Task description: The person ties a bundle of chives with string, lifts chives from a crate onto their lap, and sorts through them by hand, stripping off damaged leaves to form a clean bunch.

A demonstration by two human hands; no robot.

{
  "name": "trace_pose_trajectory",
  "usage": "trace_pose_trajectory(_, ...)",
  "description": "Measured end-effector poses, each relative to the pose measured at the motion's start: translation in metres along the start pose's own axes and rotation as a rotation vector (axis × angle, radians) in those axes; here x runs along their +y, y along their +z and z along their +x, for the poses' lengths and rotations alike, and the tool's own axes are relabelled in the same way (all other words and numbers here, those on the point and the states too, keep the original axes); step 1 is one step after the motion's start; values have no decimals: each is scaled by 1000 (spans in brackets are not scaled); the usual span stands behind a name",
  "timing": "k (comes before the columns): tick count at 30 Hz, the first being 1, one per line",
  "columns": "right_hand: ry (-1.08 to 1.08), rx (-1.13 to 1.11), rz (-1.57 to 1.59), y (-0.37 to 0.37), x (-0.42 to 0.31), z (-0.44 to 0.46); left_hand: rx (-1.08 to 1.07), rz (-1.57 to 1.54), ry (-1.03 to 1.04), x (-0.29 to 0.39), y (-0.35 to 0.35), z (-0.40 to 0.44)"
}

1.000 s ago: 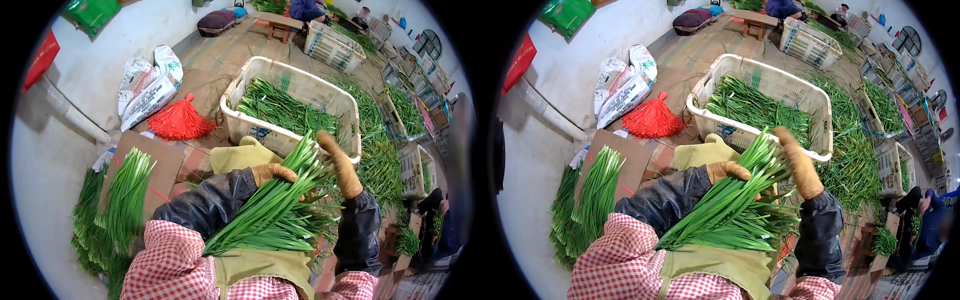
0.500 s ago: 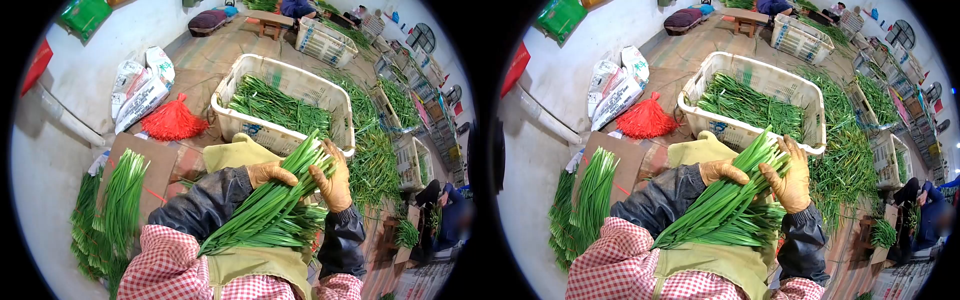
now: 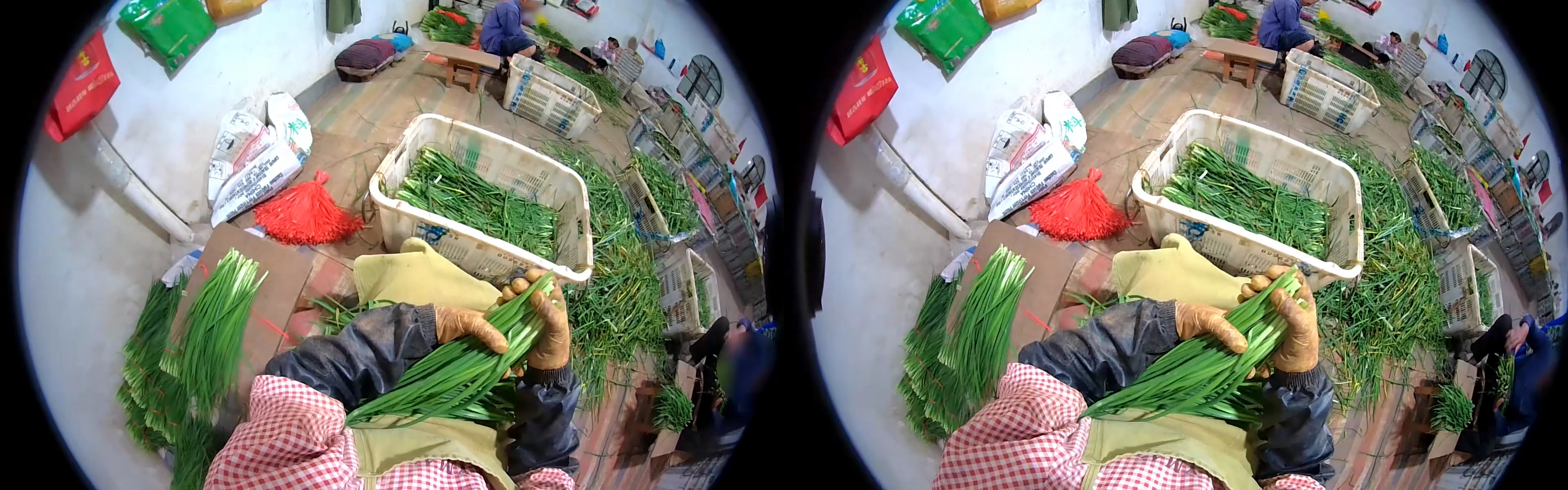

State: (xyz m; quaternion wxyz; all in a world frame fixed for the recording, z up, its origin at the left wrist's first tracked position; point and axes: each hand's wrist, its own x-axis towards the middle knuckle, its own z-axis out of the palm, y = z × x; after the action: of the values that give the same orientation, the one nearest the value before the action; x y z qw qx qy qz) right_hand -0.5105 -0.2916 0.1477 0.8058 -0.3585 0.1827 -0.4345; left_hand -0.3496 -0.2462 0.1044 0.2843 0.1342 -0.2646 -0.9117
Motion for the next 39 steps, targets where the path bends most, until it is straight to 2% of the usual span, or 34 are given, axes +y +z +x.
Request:
trace_pose_trajectory(3,-90,57,-31,-3,5,-1,56,-65,-71,2,2,-3)
trace_pose_trajectory(6,-140,111,14,-15,9,-5,49,-81,33,1,4,-7)
trace_pose_trajectory(7,-157,117,31,-22,10,-4,-104,283,96,20,-2,-11)
trace_pose_trajectory(8,-162,149,42,-27,9,-3,-150,314,100,20,-4,-9)
trace_pose_trajectory(10,-184,189,55,-31,-3,-3,-73,107,44,8,2,-9)
trace_pose_trajectory(11,-198,139,27,-42,-11,1,-43,56,27,5,6,-9)
trace_pose_trajectory(15,-338,236,45,-79,-58,3,-14,12,-12,-1,11,-11)
trace_pose_trajectory(16,-360,251,51,-91,-76,3,-12,13,-18,-3,11,-11)
trace_pose_trajectory(20,-554,364,-246,-165,-173,-8,-31,27,-64,-7,6,-13)
trace_pose_trajectory(22,-586,371,-346,-213,-246,-25,-117,127,-138,-13,-10,-7)
trace_pose_trajectory(23,-688,435,-453,-230,-280,-31,-237,298,-148,-19,-33,1)
trace_pose_trajectory(24,-785,513,-562,-244,-315,-38,-257,305,-177,-20,-37,-3)
trace_pose_trajectory(25,-815,532,-884,-250,-360,-50,-227,299,-152,-22,-41,-10)
trace_pose_trajectory(27,-776,324,-563,-260,-459,-60,-202,298,-126,-19,-41,-24)
trace_pose_trajectory(28,-815,313,-514,-261,-492,-68,-179,292,-114,-18,-46,-29)
trace_pose_trajectory(29,-858,309,-502,-244,-502,-64,-158,284,-102,-17,-50,-34)
trace_pose_trajectory(32,-919,235,-480,-188,-506,-30,174,632,-158,35,-36,-70)
trace_pose_trajectory(34,-908,149,-459,-143,-483,8,571,975,49,86,-5,-108)
trace_pose_trajectory(35,-893,96,-446,-120,-465,29,671,1045,265,114,-5,-124)
trace_pose_trajectory(36,-868,37,-434,-94,-442,52,644,1137,554,155,-19,-146)
trace_pose_trajectory(37,-828,-22,-417,-71,-413,74,789,960,702,176,25,-161)
trace_pose_trajectory(38,-779,-79,-397,-46,-378,94,864,1310,837,209,39,-174)
trace_pose_trajectory(39,-713,-117,-373,-22,-338,111,779,1394,816,237,61,-184)
